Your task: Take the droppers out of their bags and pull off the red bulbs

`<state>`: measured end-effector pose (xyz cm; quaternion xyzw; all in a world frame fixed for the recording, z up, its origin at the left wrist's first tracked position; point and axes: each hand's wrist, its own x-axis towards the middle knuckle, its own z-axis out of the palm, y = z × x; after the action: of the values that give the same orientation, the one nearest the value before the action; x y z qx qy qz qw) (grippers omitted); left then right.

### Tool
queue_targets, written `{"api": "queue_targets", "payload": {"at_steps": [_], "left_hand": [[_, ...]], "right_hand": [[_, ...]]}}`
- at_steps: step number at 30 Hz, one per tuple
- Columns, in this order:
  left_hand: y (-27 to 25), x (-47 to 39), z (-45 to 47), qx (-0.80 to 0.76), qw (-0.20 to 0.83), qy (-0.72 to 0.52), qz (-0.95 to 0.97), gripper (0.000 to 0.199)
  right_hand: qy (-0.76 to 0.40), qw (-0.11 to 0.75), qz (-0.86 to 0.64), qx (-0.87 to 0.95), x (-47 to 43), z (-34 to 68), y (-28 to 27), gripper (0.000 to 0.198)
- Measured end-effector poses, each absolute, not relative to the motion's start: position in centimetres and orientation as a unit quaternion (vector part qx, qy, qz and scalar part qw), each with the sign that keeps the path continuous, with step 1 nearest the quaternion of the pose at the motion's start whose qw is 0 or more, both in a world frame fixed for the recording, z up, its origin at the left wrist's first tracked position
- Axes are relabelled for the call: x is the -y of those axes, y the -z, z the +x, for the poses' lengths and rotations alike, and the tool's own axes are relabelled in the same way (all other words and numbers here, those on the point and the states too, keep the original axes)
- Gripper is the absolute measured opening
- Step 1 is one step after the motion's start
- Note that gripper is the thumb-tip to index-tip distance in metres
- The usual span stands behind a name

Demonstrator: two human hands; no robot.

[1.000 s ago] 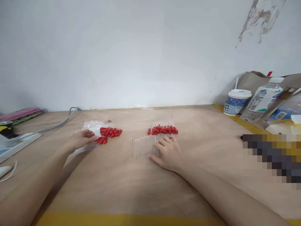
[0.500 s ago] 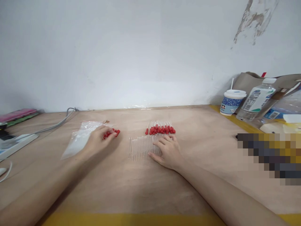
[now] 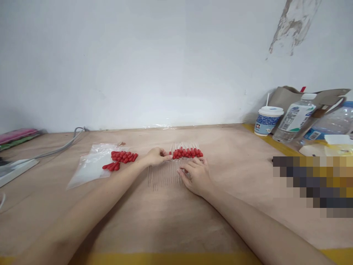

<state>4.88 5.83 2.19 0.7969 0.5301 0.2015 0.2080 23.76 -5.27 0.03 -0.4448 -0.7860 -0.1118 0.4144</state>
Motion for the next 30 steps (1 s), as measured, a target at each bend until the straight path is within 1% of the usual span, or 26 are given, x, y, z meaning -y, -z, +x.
{"api": "queue_targets", "payload": {"at_steps": [3, 5, 7, 9, 10, 13, 15, 17, 19, 22, 26, 28, 30], "left_hand": [[-2.1, -6.0, 5.2, -0.552, 0.217, -0.206, 0.778, 0.031], [-2.3, -5.8, 5.1, -0.569, 0.209, -0.221, 0.764, 0.029], [-2.7, -5.1, 4.7, -0.58, 0.189, -0.245, 0.754, 0.028], [-3.3, -3.9, 3.9, -0.577, 0.159, -0.273, 0.753, 0.022], [-3.6, -3.1, 3.4, -0.57, 0.143, -0.287, 0.756, 0.017], [-4.1, -0.3, 1.4, -0.534, 0.097, -0.314, 0.779, 0.006], [-3.8, 1.5, 0.1, -0.463, 0.038, -0.325, 0.824, 0.004], [-3.0, 2.8, -1.0, -0.377, -0.018, -0.337, 0.863, 0.004], [-1.9, 3.6, -1.7, -0.313, -0.051, -0.357, 0.878, 0.007], [-0.5, 4.1, -2.1, -0.268, -0.082, -0.395, 0.875, 0.011], [0.2, 4.2, -1.9, -0.248, -0.099, -0.408, 0.873, 0.013], [0.0, 4.2, -1.7, -0.251, -0.09, -0.398, 0.878, 0.016], [-0.3, 4.1, -1.4, -0.259, -0.078, -0.383, 0.883, 0.026]], "right_hand": [[0.117, 0.416, -0.441, 0.787, 5.3, 23.7, 0.0, 0.015], [0.126, 0.42, -0.436, 0.786, 5.2, 23.8, 0.1, 0.016], [0.135, 0.428, -0.431, 0.782, 5.1, 23.8, 0.2, 0.014], [0.136, 0.444, -0.423, 0.778, 5.0, 23.9, 0.3, 0.013], [0.136, 0.454, -0.417, 0.776, 4.9, 23.9, 0.3, 0.016], [0.151, 0.465, -0.395, 0.778, 5.0, 23.9, 0.0, 0.037], [0.177, 0.448, -0.378, 0.79, 5.2, 23.6, -0.2, 0.048], [0.202, 0.414, -0.354, 0.814, 5.4, 23.3, -0.4, 0.053], [0.216, 0.378, -0.332, 0.837, 5.6, 22.8, -0.5, 0.051], [0.217, 0.352, -0.312, 0.855, 5.8, 22.0, -0.3, 0.039], [0.201, 0.362, -0.298, 0.86, 5.7, 21.3, 0.3, 0.019], [0.187, 0.371, -0.294, 0.861, 5.6, 21.2, 0.5, 0.016], [0.173, 0.379, -0.291, 0.861, 5.5, 21.0, 0.6, 0.015]]}}
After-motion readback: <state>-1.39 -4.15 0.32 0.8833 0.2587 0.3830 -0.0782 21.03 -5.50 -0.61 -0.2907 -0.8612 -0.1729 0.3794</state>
